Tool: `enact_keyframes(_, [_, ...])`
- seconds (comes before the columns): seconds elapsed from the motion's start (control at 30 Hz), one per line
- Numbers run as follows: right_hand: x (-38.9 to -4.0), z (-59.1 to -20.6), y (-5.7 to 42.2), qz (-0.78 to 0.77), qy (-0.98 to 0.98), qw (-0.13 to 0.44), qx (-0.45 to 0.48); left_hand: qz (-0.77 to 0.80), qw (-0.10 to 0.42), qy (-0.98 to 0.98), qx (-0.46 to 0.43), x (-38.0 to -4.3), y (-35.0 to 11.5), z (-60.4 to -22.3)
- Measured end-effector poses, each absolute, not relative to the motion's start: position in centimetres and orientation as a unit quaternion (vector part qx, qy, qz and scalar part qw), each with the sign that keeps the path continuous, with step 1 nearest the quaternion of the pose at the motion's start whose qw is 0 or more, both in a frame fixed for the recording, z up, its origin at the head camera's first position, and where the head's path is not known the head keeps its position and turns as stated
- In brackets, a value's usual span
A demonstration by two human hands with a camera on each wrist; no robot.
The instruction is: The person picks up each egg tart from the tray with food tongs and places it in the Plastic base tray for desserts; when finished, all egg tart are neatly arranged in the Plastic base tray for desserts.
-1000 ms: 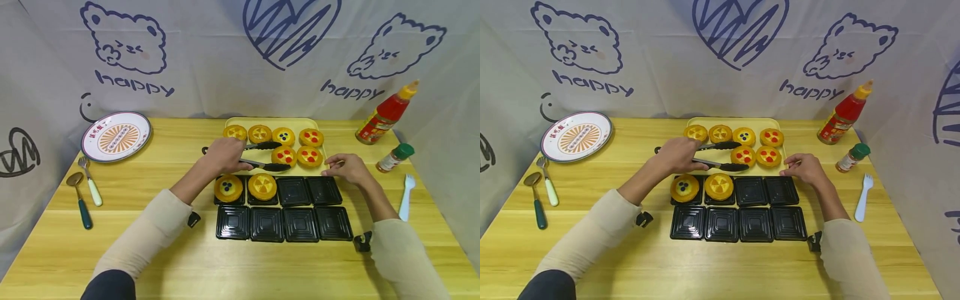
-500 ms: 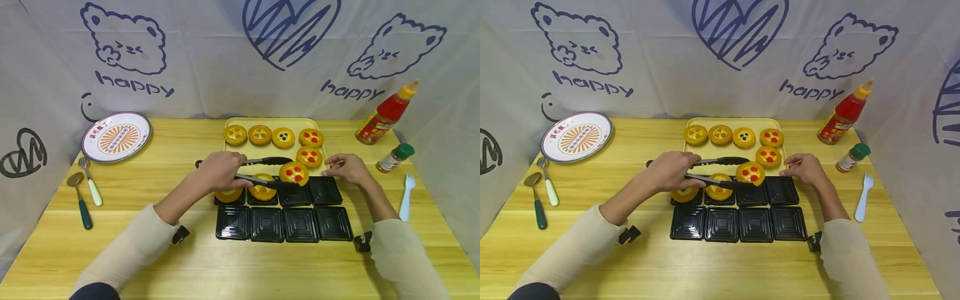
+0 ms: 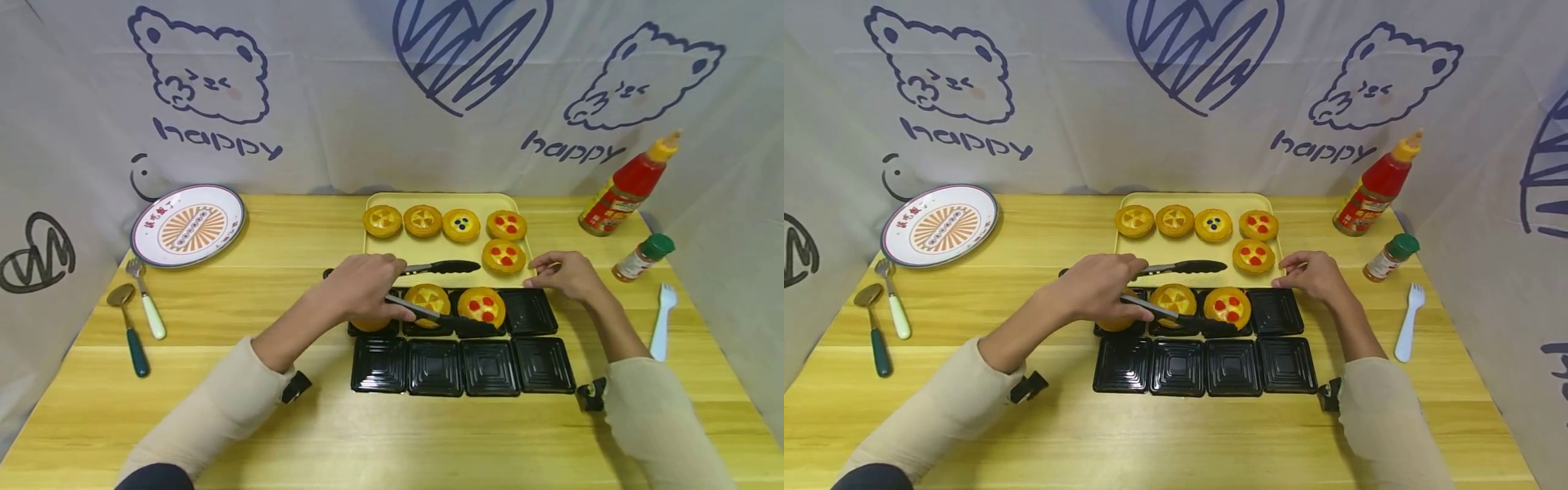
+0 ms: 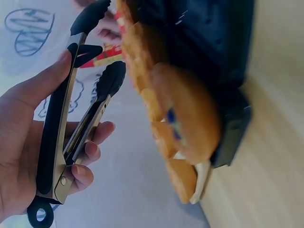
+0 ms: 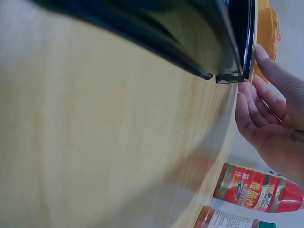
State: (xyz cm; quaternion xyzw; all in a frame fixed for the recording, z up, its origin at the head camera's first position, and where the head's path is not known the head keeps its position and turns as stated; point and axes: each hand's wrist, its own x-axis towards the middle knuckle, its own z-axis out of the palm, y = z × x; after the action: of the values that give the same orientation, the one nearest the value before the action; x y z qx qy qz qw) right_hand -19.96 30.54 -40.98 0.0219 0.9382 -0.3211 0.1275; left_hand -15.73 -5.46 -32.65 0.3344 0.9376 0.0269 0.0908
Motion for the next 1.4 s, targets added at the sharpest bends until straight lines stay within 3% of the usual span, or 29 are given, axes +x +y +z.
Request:
enact_keyframes(0.4, [-20.1, -41.2, 30.6, -0.328, 0.937, 0.121, 0.003, 0.014, 0.098, 0.953, 0.287, -20.8, -0.6, -33.6])
enact_keyframes(0.6, [-20.2, -41.3, 30.6, -0.329, 0.937, 0.116, -0.012, 0.006, 0.108, 0.955, 0.277, -21.9, 0.7, -34.7])
enact_keyframes(0.97, [-20.6, -40.9, 30.8, -0.321, 0.939, 0.117, -0.045, 0.018, 0.070, 0.948, 0.311, -19.7, 0.1, -33.4])
enact_keyframes(1.4, [-21.9, -40.0, 31.4, -0.308, 0.936, 0.155, -0.066, -0.014, 0.075, 0.923, 0.378, -16.6, 2.1, -34.2])
